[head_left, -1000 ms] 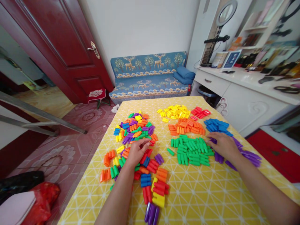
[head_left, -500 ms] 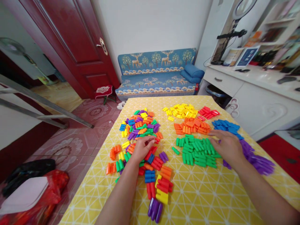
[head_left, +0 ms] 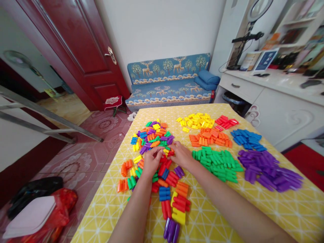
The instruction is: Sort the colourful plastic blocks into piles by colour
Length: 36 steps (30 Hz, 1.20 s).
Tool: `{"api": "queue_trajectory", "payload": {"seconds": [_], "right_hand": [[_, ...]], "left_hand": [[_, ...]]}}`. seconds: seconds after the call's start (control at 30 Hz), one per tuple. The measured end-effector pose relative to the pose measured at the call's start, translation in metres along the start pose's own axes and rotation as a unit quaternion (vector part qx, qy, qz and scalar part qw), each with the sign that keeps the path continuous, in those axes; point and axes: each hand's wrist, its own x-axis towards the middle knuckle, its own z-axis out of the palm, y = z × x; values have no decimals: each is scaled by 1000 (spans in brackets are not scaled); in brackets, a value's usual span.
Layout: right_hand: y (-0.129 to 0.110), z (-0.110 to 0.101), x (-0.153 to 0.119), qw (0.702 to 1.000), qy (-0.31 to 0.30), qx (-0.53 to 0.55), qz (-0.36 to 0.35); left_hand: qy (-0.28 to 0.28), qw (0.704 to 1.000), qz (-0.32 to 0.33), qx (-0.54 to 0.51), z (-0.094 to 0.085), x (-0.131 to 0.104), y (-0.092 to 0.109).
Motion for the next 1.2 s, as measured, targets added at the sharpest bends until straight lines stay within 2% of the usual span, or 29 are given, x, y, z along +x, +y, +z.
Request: {"api": "queue_trajectory", "payload": {"seconds": [0.13, 0.33, 0.5, 0.63, 0.77, 0.93, 1.2], "right_hand": [[-2, 7, -4, 999, 28, -37, 12], [-3, 5, -21, 997, 59, -38, 35], [4, 11, -27, 989, 133, 40, 44], [10, 17, -26, 977, 167, 126, 30], [11, 21, -26, 957, 155, 241, 42], [9, 22, -28, 931, 151, 331, 26], [8, 21, -29, 904, 141, 402, -4]], "left_hand": [[5, 1000, 11, 3, 1, 0, -1], [9, 1000, 16, 12, 2, 0, 2], [10, 1000, 16, 18, 2, 0, 1], [10, 998, 47, 45, 1, 0, 3], [-20, 993, 77, 90, 1, -1, 9], [-60, 992, 73, 83, 3, -1, 12], [-60, 995, 61, 47, 2, -2, 9]]}}
